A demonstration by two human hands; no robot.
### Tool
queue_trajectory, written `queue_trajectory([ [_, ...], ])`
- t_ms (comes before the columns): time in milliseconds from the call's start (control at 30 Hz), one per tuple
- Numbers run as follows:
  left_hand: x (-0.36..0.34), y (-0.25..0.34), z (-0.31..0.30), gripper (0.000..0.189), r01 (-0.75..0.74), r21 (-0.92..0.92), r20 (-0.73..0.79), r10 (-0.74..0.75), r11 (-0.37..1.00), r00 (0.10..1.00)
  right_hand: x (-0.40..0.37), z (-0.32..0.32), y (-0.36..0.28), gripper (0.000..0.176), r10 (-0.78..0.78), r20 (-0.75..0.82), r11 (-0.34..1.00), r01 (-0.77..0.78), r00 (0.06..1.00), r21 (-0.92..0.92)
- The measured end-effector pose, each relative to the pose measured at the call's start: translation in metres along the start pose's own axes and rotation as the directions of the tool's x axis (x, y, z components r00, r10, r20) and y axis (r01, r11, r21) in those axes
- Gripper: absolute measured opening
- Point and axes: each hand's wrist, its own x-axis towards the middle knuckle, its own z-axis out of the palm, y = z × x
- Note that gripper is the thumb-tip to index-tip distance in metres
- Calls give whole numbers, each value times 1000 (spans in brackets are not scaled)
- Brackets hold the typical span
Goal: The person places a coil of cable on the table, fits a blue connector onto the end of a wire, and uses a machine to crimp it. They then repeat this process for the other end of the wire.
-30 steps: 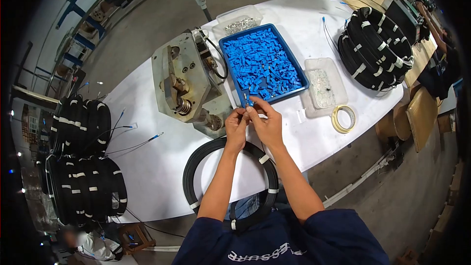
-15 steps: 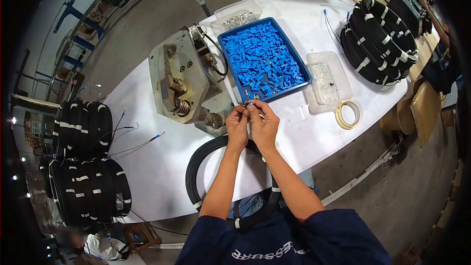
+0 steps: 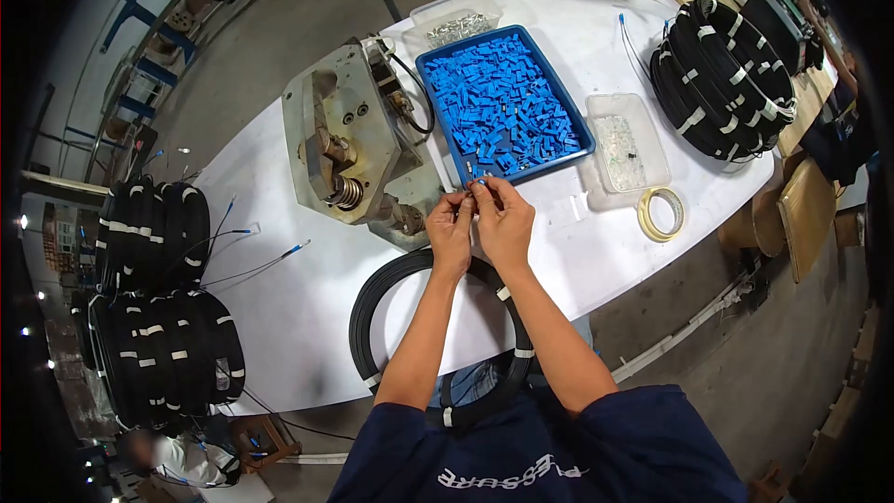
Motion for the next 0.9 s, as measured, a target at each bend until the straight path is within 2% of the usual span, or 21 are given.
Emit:
queue_trajectory([
  [33,-1,-1,1,6,0,28,-3,0,1000,1000,4,-1,10,18,18,48,996,-22,999,85],
  [67,-3,-1,1,6,3,29,-1,-3,1000,1000,7,-5,10,18,20,44,996,-24,999,85],
  [133,-1,-2,2,7,-6,39,5,6,999,1000,16,-13,9,18,231,212,907,-289,950,305],
  [167,-2,-1,2,7,-5,40,3,5,999,1000,18,-20,3,18,278,267,894,-350,923,278],
  [267,-3,4,6,9,-15,55,72,12,998,997,21,-27,-11,18,294,284,867,-380,913,322],
  [467,-5,8,8,12,54,47,20,-55,997,998,21,-26,-6,17,294,258,880,-366,920,303],
  [633,-4,6,2,10,80,45,78,-83,996,993,15,-22,-1,16,277,224,890,-338,934,306],
  [733,-4,-1,-1,9,23,32,48,-24,999,999,1,-8,-3,17,263,144,898,-296,954,325],
  [800,-4,2,1,8,22,32,18,-23,999,1000,-7,2,1,16,196,15,904,-186,981,385],
  [900,-4,0,-1,6,11,40,-4,-11,999,1000,-6,2,1,15,161,17,939,-158,987,306],
])
